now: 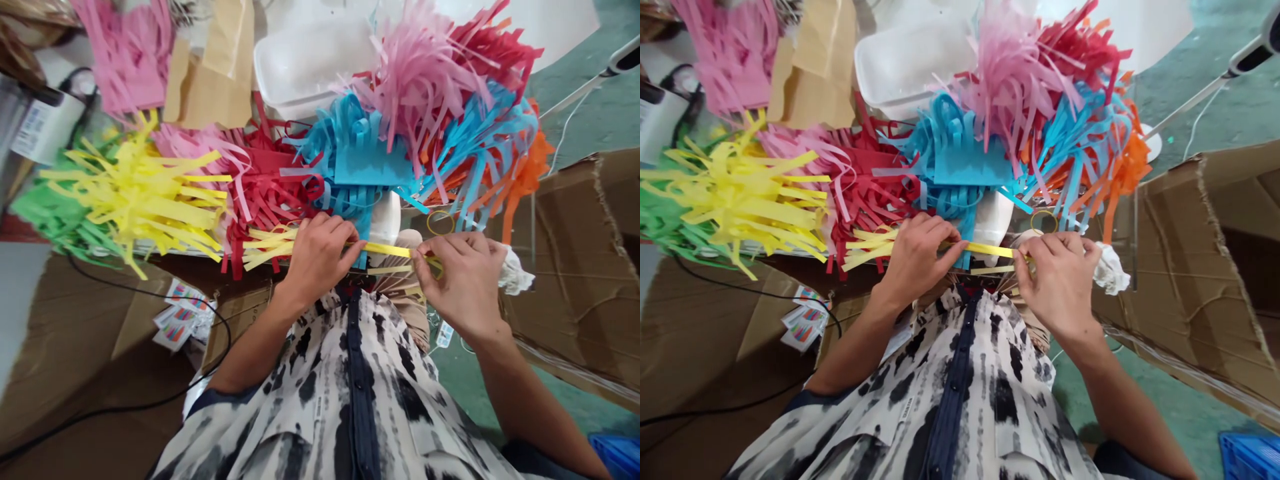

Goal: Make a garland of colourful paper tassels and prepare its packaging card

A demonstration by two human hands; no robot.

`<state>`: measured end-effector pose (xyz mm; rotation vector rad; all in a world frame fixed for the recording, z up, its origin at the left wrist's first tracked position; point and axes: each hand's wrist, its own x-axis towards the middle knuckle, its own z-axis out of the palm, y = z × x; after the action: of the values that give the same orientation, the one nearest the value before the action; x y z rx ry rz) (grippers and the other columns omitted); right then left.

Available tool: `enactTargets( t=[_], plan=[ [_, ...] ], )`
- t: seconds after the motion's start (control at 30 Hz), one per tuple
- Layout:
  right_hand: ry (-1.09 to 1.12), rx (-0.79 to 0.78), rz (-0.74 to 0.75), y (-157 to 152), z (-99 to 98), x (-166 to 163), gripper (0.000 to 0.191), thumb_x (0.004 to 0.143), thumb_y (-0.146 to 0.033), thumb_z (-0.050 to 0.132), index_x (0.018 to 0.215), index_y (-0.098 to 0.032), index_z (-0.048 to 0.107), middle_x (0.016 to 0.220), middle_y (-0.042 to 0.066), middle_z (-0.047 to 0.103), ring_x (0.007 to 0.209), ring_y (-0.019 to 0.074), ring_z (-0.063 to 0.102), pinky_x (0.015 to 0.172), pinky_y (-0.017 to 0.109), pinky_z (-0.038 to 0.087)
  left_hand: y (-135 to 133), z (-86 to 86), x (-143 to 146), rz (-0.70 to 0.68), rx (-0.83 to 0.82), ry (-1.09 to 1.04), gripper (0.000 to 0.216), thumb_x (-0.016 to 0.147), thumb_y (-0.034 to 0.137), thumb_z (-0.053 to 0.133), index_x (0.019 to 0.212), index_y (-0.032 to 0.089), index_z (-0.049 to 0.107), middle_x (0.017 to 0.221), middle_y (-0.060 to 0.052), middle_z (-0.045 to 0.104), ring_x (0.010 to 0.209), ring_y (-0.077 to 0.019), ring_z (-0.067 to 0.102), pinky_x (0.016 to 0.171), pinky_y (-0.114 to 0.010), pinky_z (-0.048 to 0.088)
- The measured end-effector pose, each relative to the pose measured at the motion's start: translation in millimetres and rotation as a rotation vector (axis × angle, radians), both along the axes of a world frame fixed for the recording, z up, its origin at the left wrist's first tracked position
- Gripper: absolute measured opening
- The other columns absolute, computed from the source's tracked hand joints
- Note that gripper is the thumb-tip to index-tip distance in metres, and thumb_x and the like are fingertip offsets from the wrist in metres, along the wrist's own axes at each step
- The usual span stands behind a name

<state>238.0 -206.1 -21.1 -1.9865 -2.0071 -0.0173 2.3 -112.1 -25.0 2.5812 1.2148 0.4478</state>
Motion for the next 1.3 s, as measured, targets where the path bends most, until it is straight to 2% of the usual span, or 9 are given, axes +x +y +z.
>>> enactTargets(
  t=[0.13, 0.23, 0.37, 0.5, 0.63, 0.77, 0.93, 1.1, 1.3],
  plan=[
    [-0.074, -0.003, -0.026, 1, 0.8, -7, 0.017, 0.101, -0.035, 0.062, 0.092, -0.022, 0.067, 0.091, 0.007, 0.074, 0.100, 0.0304, 0.060, 0.091, 0.048, 0.029, -2, 1.6, 6, 0.010, 0.068, 0.014, 0.013, 0.101, 0.032, 0.067, 0.097, 0.020, 0.070, 0.101, -0.007, 0.076, 0.097, -0.0269, 0.061, 0.083, -0.043, 0.040],
    [-0.092, 0.081, 0.035, -1, -3.7, -14, 0.010, 0.100, -0.026, 0.063, 0.103, -0.024, 0.072, 0.105, 0.007, 0.077, 0.111, 0.0310, 0.060, 0.099, 0.051, 0.030, -6, -1.5, 13, -0.146, 0.176, -0.059, 0.015, 0.105, 0.024, 0.061, 0.113, 0.026, 0.074, 0.113, -0.004, 0.079, 0.109, -0.0246, 0.064, 0.095, -0.045, 0.042],
    [-0.067, 0.202, 0.186, -11, -13.6, -11, 0.023, 0.098, -0.016, 0.067, 0.112, -0.033, 0.074, 0.110, -0.003, 0.081, 0.118, 0.0252, 0.064, 0.108, 0.051, 0.031, -10, -10.3, 9, -0.311, 0.225, -0.089, 0.021, 0.105, 0.020, 0.061, 0.114, 0.031, 0.077, 0.112, 0.002, 0.081, 0.113, -0.0201, 0.066, 0.104, -0.044, 0.041],
    [-0.094, 0.258, 0.174, -25, -15.3, 11, 0.027, 0.096, -0.017, 0.073, 0.117, -0.034, 0.075, 0.108, -0.004, 0.083, 0.113, 0.0263, 0.067, 0.106, 0.053, 0.034, -7, -12.0, -19, -0.229, 0.246, -0.098, 0.024, 0.103, 0.017, 0.062, 0.108, 0.033, 0.079, 0.109, 0.004, 0.083, 0.108, -0.0202, 0.067, 0.105, -0.048, 0.043],
    [-0.133, 0.251, 0.147, -32, -10.1, 23, 0.022, 0.094, -0.018, 0.072, 0.113, -0.030, 0.077, 0.104, -0.003, 0.084, 0.113, 0.0283, 0.067, 0.107, 0.053, 0.032, -8, -1.3, -31, -0.083, 0.303, -0.127, 0.024, 0.097, 0.013, 0.063, 0.099, 0.032, 0.079, 0.105, 0.004, 0.082, 0.109, -0.0237, 0.066, 0.111, -0.056, 0.041],
    [-0.122, 0.192, 0.139, -30, -2.4, 16, 0.015, 0.094, -0.019, 0.067, 0.104, -0.026, 0.077, 0.102, -0.001, 0.083, 0.113, 0.0292, 0.067, 0.110, 0.054, 0.028, -14, 5.4, -2, -0.196, 0.241, -0.119, 0.020, 0.098, 0.019, 0.064, 0.109, 0.029, 0.078, 0.113, -0.003, 0.080, 0.115, -0.0266, 0.064, 0.101, -0.050, 0.044],
    [-0.148, 0.121, 0.078, -24, 4.9, 2, 0.019, 0.097, -0.027, 0.066, 0.114, -0.025, 0.076, 0.108, 0.004, 0.081, 0.118, 0.0327, 0.063, 0.111, 0.056, 0.027, -8, -4.8, 27, -0.289, 0.172, 0.022, 0.019, 0.105, 0.019, 0.055, 0.100, 0.019, 0.074, 0.099, -0.006, 0.076, 0.094, -0.0229, 0.062, 0.079, -0.039, 0.044],
    [-0.130, 0.111, 0.135, -9, -0.3, -10, 0.013, 0.103, -0.030, 0.062, 0.103, -0.025, 0.074, 0.105, 0.003, 0.080, 0.115, 0.0280, 0.061, 0.109, 0.050, 0.028, -4, -6.7, 26, -0.271, 0.182, 0.063, 0.019, 0.108, 0.022, 0.053, 0.101, 0.018, 0.071, 0.101, -0.006, 0.075, 0.095, -0.0231, 0.061, 0.081, -0.037, 0.043],
    [-0.126, 0.079, 0.084, -2, -7.1, -8, 0.017, 0.106, -0.031, 0.057, 0.099, -0.023, 0.070, 0.098, 0.006, 0.076, 0.108, 0.0287, 0.061, 0.101, 0.048, 0.029, -1, -6.4, 16, -0.213, 0.142, 0.032, 0.023, 0.108, 0.036, 0.056, 0.099, 0.020, 0.069, 0.101, -0.006, 0.075, 0.098, -0.0244, 0.061, 0.082, -0.041, 0.039]
  ],
)
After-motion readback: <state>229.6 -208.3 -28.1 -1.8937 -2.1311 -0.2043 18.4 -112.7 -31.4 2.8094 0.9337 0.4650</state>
